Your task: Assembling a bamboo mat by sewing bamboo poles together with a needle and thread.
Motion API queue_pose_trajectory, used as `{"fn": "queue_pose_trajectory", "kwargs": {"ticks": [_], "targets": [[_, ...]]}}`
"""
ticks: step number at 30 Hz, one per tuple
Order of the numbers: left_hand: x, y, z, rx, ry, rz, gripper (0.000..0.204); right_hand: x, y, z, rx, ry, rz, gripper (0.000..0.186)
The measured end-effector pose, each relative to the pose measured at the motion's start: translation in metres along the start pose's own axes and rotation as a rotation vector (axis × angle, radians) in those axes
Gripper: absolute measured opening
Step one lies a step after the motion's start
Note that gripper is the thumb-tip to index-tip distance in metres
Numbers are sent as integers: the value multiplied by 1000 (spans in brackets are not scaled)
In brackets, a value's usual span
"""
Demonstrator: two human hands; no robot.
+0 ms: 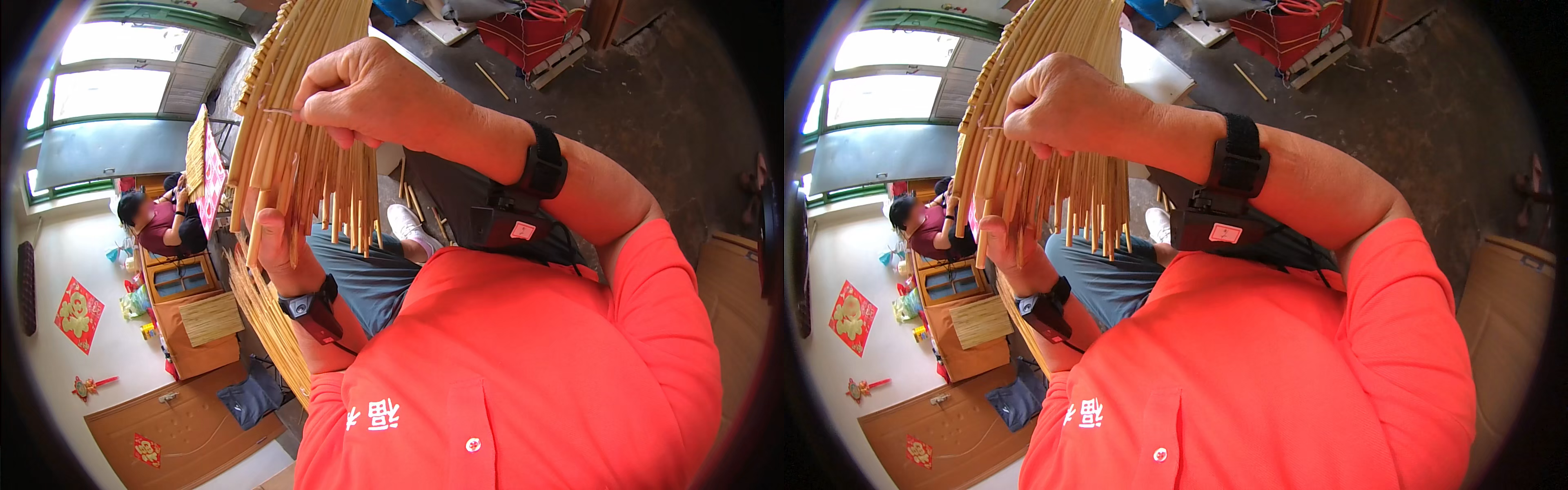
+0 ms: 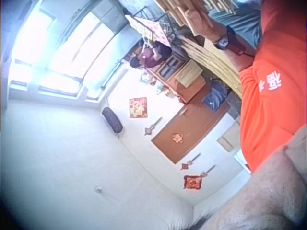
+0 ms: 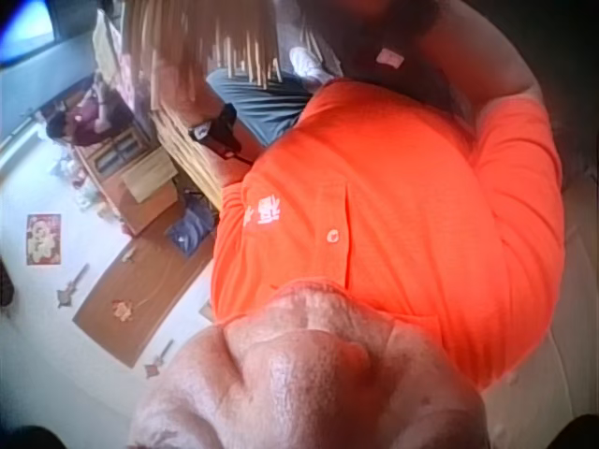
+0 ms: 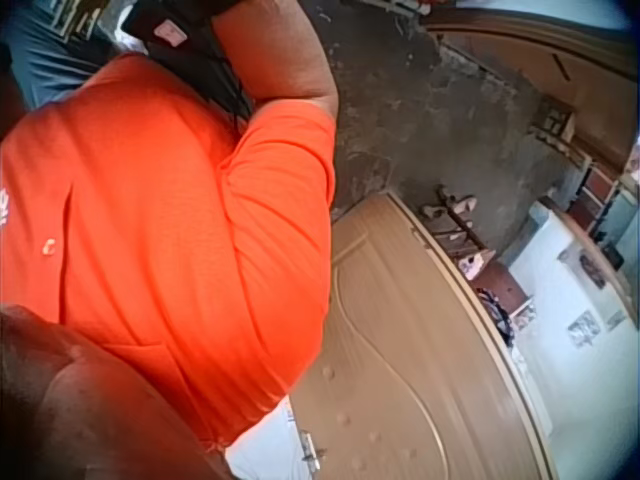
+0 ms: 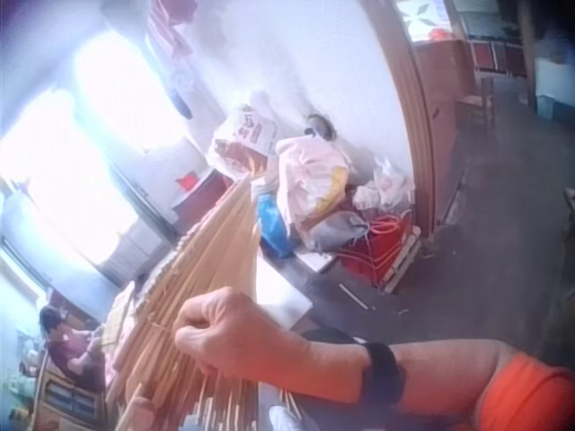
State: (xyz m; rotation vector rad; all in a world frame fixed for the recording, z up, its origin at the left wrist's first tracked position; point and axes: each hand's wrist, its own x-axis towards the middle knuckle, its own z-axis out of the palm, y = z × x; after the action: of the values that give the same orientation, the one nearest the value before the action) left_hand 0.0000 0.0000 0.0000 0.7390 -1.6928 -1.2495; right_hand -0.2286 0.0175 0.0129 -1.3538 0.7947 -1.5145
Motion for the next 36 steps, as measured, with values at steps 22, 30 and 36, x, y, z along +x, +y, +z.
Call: {"fn": "queue_pose_trajectory", "kwargs": {"ticks": [22, 30, 36], "targets": [[-4, -4, 2, 75, 37, -25, 95, -1, 2, 0, 33, 45, -8, 18], [-6, -2, 8, 99, 70, 8, 93, -2, 2, -2, 26, -1, 21, 14], [0, -2, 4, 27, 13, 8, 93, -1, 3, -1, 31, 38, -7, 18]]}}
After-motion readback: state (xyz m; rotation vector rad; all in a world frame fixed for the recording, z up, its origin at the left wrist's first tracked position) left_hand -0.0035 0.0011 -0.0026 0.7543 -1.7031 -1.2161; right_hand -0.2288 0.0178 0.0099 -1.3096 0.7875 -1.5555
